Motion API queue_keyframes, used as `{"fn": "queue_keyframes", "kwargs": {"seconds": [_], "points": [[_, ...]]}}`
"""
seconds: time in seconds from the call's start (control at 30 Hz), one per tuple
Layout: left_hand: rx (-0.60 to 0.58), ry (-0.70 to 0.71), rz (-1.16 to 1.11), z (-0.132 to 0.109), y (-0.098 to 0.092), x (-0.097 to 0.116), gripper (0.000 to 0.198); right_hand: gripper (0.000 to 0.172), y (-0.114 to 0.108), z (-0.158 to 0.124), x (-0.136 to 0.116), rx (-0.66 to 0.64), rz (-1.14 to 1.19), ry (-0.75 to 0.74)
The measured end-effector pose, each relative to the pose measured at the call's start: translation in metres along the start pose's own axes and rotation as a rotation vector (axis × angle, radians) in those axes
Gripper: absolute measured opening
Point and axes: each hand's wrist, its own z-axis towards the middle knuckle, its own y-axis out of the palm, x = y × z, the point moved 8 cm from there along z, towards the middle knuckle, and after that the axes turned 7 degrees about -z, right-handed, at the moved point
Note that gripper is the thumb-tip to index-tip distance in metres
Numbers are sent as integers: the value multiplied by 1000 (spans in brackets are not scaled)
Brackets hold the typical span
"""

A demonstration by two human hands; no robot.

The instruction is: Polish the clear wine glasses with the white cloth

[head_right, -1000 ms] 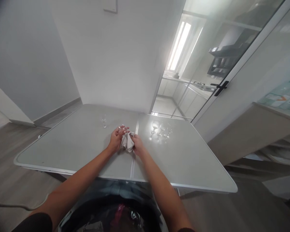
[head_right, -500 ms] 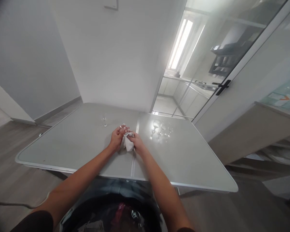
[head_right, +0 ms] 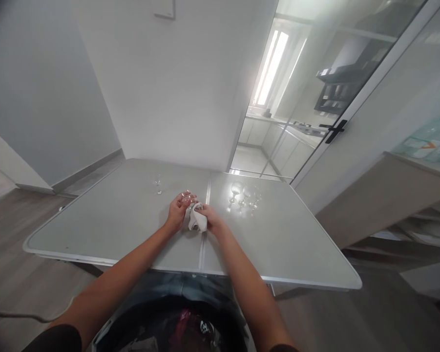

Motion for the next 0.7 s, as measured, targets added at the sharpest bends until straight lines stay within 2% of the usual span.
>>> {"fn": "queue_keyframes", "kwargs": {"seconds": [0.07, 0.13, 0.2, 0.27, 0.43, 0.5, 0.53, 0.6, 0.7], "points": [[-8, 13, -1, 0, 2, 1, 53, 29, -10, -2, -4, 93, -105, -53], [13, 28, -3, 0, 2, 2, 56, 24, -21, -6, -11, 255, -351, -124], [33, 42, 0, 2, 0, 4, 58, 21, -23, -8, -15, 336, -534, -156], [51, 47, 11, 2, -3, 5, 57, 20, -17, -5, -12, 286, -453, -133], [18, 33, 39, 0, 0, 6, 54, 31, 1, 0, 0, 11, 10, 11], [-11, 37, 34, -1, 4, 6, 55, 35, 0, -2, 2, -23, 94, 36], [-14, 40, 29, -1, 5, 6, 55, 35, -4, -3, 2, 1, 86, 22], [-3, 42, 24, -1, 6, 6, 57, 34, -15, -4, -3, 125, -93, -62], [25, 52, 35, 0, 3, 7, 59, 28, -23, -8, -13, 314, -488, -188]]}}
